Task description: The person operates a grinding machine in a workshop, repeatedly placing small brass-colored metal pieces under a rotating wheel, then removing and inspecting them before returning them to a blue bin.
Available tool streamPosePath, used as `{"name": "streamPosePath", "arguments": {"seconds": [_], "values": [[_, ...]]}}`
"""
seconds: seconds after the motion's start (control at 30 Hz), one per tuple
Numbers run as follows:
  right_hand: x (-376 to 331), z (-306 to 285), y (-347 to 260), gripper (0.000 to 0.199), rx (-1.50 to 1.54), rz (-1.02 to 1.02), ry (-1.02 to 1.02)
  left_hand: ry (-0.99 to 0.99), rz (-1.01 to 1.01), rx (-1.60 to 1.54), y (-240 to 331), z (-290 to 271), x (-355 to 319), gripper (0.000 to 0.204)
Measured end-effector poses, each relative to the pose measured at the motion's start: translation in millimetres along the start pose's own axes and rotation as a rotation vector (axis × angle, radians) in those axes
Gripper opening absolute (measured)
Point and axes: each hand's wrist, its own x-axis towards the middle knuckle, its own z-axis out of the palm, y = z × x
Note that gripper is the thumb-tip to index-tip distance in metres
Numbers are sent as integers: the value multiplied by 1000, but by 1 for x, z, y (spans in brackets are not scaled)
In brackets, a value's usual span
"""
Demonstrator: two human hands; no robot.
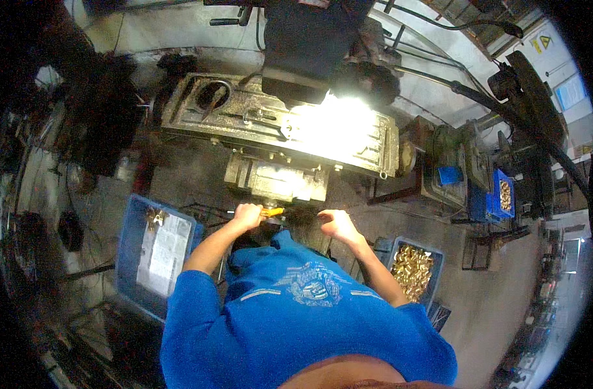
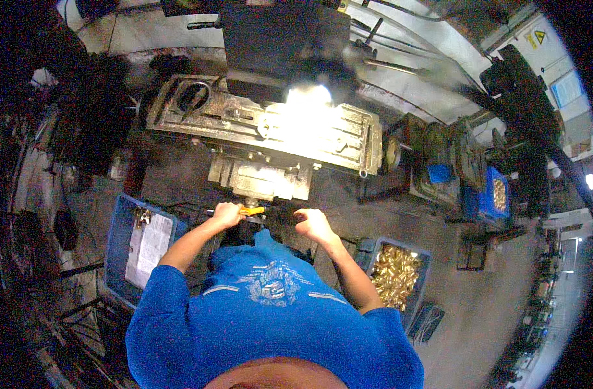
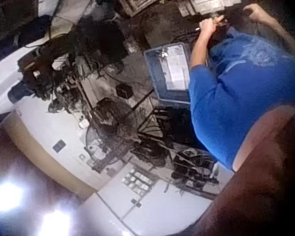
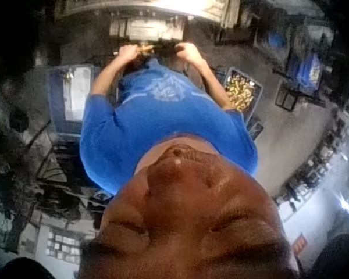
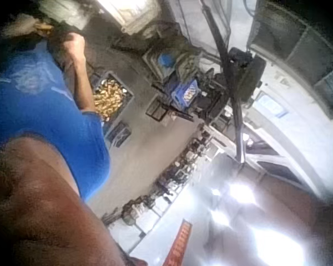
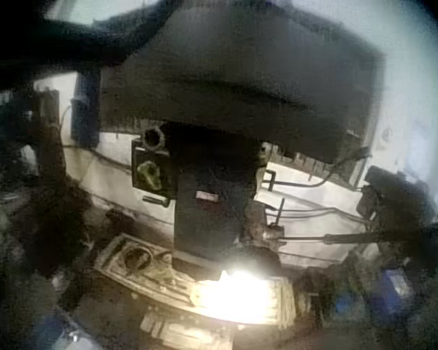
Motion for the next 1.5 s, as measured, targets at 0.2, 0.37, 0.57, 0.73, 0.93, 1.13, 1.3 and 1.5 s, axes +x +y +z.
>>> {"name": "streamPosePath", "arguments": {"seconds": [0.2,0.37,0.57,0.73,0.93,1.13,1.3,1.5], "values": [[6,-7,-18,54,-7,-457,79,174,193,135,29,-87,-38,20],[3,-24,-68,63,-41,-585,-107,370,431,-53,82,-166,-62,27],[-21,-67,-96,31,-77,-138,-257,638,676,-356,98,-178,-42,22],[55,-86,-41,36,-497,-63,70,713,-102,-539,25,-216,-22,29],[118,-62,-53,32,-96,-560,521,651,-61,-538,-42,-215,-44,26],[112,-58,-38,26,-354,-512,458,570,-132,-634,-78,-187,-60,25],[56,-16,-63,37,17,-131,-30,559,-111,-593,-82,-186,-79,26],[83,98,-42,49,184,-161,-166,530,-235,-601,-110,-188,-114,30]]}}
